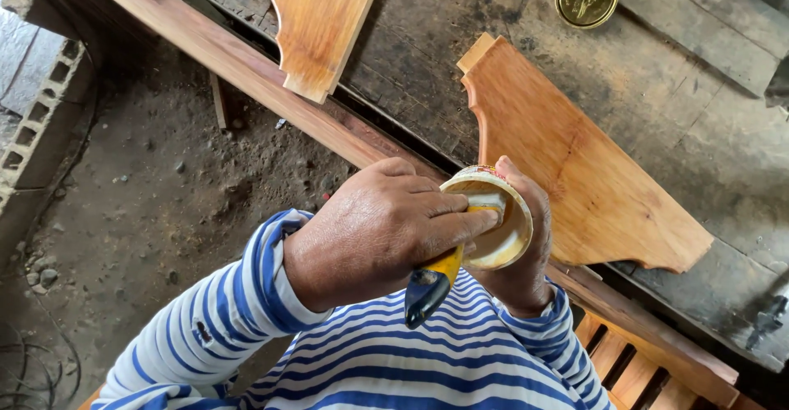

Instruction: The person applies a finish to a wooden board using a brush, repeatedly dipping the brush into a container of liquid and spreading it across the surface. The person also wipes the board with their hand and moves the board around the workbench.

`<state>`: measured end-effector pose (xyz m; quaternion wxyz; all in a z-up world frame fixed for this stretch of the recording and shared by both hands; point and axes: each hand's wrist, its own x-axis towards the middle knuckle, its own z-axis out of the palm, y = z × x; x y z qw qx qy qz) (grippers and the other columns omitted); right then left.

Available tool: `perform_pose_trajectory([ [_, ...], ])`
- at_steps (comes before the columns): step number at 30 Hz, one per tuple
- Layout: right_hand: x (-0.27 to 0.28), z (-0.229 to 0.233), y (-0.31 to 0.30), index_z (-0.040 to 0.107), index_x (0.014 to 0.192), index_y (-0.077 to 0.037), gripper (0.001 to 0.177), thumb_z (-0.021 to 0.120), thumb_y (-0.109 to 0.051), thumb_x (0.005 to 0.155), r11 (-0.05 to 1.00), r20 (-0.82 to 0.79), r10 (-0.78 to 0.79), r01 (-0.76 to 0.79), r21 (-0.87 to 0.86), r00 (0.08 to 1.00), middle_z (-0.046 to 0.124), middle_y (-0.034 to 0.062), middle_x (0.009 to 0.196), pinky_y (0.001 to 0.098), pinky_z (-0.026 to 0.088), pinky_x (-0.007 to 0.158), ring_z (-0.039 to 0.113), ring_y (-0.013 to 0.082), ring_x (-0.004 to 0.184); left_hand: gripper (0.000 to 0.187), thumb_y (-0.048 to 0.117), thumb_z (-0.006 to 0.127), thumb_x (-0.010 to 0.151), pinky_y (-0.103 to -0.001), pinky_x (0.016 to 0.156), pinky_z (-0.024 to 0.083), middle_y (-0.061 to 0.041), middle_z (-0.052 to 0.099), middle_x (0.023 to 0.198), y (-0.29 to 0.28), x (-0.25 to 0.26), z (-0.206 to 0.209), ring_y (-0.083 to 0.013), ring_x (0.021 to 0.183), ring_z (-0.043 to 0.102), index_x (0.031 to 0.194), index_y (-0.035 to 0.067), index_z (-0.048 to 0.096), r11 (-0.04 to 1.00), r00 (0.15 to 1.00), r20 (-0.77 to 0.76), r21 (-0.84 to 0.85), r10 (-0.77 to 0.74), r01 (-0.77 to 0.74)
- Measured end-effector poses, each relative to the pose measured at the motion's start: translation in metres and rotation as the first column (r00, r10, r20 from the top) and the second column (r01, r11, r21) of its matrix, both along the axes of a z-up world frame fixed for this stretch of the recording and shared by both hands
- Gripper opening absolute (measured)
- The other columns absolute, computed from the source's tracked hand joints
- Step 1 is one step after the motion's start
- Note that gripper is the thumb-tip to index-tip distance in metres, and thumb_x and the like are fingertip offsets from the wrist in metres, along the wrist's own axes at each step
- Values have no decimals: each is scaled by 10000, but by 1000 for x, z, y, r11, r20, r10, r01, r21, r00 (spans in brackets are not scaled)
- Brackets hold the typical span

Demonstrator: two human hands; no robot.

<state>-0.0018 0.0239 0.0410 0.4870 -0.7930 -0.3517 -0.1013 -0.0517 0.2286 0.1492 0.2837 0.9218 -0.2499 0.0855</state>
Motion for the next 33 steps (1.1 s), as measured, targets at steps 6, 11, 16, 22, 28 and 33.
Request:
perform_pose_trajectory([
  [6, 0, 0, 2, 442, 1358, 77, 672, 756, -328, 924, 999, 57, -25, 27, -30, 998, 548, 246, 1368, 435, 546, 1117, 645, 347, 1226, 275, 206, 532, 1028, -441, 668, 430, -47, 727, 1001, 2, 7, 2, -319, 766, 654, 1242, 59, 622, 993, 1000, 2, -119, -6, 6],
  [11, -3, -1, 2, 442, 1353, 74, 717, 792, -341, 884, 998, 37, -64, 64, -10, 997, 563, 252, 1350, 438, 552, 1096, 651, 354, 1208, 310, 208, 518, 1031, -453, 700, 454, -90, 750, 1055, 3, 7, -1, -338, 855, 692, 1285, 57, 614, 988, 999, -18, -154, -31, 28],
  [16, -8, -6, -4, 440, 1372, 53, 745, 828, -306, 847, 996, -53, -68, 71, 51, 996, 540, 250, 1385, 445, 515, 1155, 605, 350, 1283, 309, 203, 530, 1046, -460, 727, 468, -83, 755, 1114, 2, 5, -5, -341, 874, 692, 1314, 60, 585, 982, 999, -11, -185, -44, 41],
  [22, -11, -5, -5, 452, 1358, 52, 765, 799, -405, 852, 995, 27, -94, 95, -16, 995, 553, 236, 1369, 448, 520, 1126, 618, 356, 1261, 343, 243, 465, 1057, -508, 699, 504, -162, 763, 1007, -2, 4, -9, -398, 822, 709, 1278, 34, 625, 950, 997, -31, -306, -73, 61],
  [28, -15, -4, -6, 420, 1363, 65, 793, 851, -341, 835, 995, 54, -102, 101, 11, 993, 549, 249, 1355, 439, 545, 1117, 620, 359, 1266, 337, 158, 488, 991, -500, 691, 508, -177, 766, 1006, -7, 4, -9, -409, 823, 711, 1265, 35, 639, 937, 993, -75, -346, -87, 56],
  [33, -19, 2, -6, 463, 1344, 66, 722, 852, -291, 852, 989, 45, -147, 146, 19, 988, 567, 237, 1350, 418, 541, 1111, 642, 331, 1217, 290, 149, 561, 973, -504, 666, 493, -170, 755, 964, -11, 4, -12, -399, 787, 697, 1226, 44, 655, 940, 996, -43, -337, -80, 61],
])
